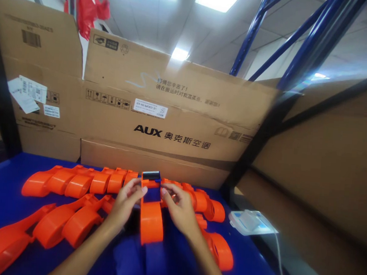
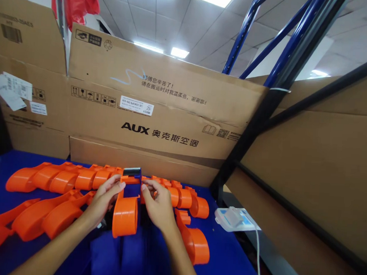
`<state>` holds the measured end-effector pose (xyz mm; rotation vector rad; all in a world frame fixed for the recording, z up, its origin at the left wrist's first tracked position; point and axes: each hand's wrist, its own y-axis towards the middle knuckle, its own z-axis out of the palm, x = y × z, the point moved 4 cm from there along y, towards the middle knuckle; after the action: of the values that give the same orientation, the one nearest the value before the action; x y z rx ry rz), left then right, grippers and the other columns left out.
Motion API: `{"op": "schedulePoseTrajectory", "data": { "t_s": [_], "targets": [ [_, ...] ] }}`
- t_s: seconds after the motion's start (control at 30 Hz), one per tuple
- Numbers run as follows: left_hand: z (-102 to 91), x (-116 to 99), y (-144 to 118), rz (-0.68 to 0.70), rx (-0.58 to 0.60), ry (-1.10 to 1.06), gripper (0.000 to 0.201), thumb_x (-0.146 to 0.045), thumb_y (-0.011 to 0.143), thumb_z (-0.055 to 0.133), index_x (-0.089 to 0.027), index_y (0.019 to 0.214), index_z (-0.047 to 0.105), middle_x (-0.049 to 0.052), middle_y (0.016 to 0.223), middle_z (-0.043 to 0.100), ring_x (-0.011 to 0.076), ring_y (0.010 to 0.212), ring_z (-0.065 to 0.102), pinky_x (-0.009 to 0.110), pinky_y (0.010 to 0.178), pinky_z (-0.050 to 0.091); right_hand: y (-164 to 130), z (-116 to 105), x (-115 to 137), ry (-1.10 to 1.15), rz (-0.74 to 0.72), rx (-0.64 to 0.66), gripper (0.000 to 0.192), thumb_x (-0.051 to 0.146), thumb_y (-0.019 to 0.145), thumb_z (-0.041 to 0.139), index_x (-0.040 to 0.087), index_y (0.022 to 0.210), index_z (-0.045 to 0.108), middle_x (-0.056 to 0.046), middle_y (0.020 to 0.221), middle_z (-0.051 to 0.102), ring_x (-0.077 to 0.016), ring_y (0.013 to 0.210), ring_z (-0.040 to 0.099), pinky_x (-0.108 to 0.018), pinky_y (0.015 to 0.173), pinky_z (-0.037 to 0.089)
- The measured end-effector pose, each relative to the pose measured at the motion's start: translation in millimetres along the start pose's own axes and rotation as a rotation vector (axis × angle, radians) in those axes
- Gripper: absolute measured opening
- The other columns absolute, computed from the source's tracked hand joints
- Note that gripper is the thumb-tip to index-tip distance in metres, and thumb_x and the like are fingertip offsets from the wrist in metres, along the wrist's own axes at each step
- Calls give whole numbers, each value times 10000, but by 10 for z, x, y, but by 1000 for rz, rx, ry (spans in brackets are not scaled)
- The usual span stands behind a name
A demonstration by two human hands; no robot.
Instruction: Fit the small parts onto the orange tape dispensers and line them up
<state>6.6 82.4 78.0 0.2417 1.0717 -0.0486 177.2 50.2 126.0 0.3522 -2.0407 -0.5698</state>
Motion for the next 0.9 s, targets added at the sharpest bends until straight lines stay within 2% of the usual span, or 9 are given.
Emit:
{"op": "schedulePoseTrajectory", "data": {
  "t_s": [0.07, 0.17, 0.33, 0.57, 0.7, 0.9],
  "targets": [
    [20, 11, 0, 24, 62, 49, 439, -431, 739, 769, -183, 1082, 655, 14, 773, 654, 166, 712, 627, 249, 672, 474, -1, 47, -125, 77, 21, 74, 310, 463, 908, 576, 183, 906, 709, -35, 747, 680, -174, 649, 596, -261, 585, 486],
    [47, 31, -4, 52, 137, 141, 416, -402, 760, 760, -184, 1098, 656, 19, 787, 657, 168, 731, 620, 272, 726, 483, -57, 85, -224, 150, 17, 50, 321, 484, 887, 596, 183, 839, 698, -14, 669, 619, -154, 588, 542, -245, 541, 453],
    [73, 34, -9, 89, 143, 175, 414, -377, 761, 764, -197, 1119, 659, 82, 1038, 709, 235, 970, 651, 334, 878, 497, -131, 154, -247, 222, 50, -12, 319, 473, 884, 598, 177, 848, 713, -19, 650, 612, -170, 602, 550, -282, 615, 502],
    [106, -45, -64, 125, 150, 193, 341, -389, 831, 697, -190, 1107, 675, 93, 1125, 714, 261, 1046, 650, 381, 968, 474, -230, 240, -16, 279, 50, 91, 330, 430, 946, 507, 218, 1072, 726, -51, 876, 704, -237, 819, 641, -350, 806, 527],
    [76, -29, -73, 128, 148, 222, 358, -382, 818, 713, -182, 1114, 683, 96, 1126, 719, 260, 999, 664, 359, 903, 502, -267, 243, -41, 226, 69, 68, 334, 434, 947, 501, 205, 993, 740, -19, 751, 658, -194, 698, 587, -290, 692, 508],
    [66, -10, -52, 113, 159, 237, 408, -400, 794, 729, -174, 1132, 697, 96, 1067, 735, 269, 952, 670, 346, 840, 514, -284, 261, -111, 158, 58, -11, 355, 411, 948, 482, 172, 819, 710, 5, 636, 546, -145, 587, 469, -228, 544, 402]
  ]
}}
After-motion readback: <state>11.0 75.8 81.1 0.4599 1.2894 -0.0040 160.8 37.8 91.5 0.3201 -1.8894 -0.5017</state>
